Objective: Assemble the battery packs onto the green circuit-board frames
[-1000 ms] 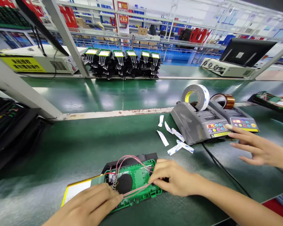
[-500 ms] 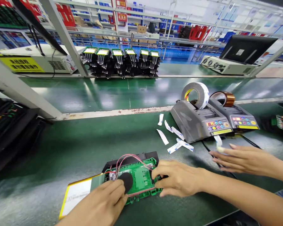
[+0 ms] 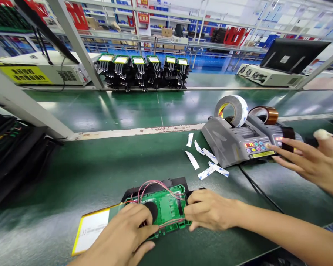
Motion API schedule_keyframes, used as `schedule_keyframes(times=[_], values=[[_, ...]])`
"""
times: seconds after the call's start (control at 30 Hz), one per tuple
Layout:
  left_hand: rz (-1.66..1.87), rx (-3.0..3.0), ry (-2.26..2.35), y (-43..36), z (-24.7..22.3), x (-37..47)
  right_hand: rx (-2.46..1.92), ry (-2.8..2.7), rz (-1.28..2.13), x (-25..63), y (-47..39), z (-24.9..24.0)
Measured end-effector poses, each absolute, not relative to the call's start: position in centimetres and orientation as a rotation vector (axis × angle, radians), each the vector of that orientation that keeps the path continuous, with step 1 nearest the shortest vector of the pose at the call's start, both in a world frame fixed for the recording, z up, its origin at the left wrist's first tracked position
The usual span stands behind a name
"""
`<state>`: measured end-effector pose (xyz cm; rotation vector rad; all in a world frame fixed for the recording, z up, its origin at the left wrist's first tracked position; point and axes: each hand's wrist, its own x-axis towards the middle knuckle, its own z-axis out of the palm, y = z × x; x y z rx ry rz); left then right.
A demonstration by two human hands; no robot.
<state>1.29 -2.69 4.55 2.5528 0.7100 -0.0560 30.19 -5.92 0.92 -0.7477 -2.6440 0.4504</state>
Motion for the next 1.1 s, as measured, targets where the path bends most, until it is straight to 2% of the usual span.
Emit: schedule_keyframes(times=[0.47, 0.7, 0.9, 1.1], values=[[-0.2, 2.536, 0.482, -1.2, 5.0, 0.7, -0.856, -2.649, 0.438, 30.2, -6.1, 1.2], [-0.108, 2.589, 0.44, -0.8, 5.0, 1.4, -0.84, -2.679, 0.461, 30.4, -6.0, 1.1], [-0.343, 2.514, 0.512, -0.4, 7.0, 2.2, -0.825, -2.688, 0.437, 30.6, -5.8, 0.9], [0.107, 2.795, 0.442, -0.9, 4.0, 0.8, -0.948, -2.608, 0.18, 29.8, -7.3, 0.3]])
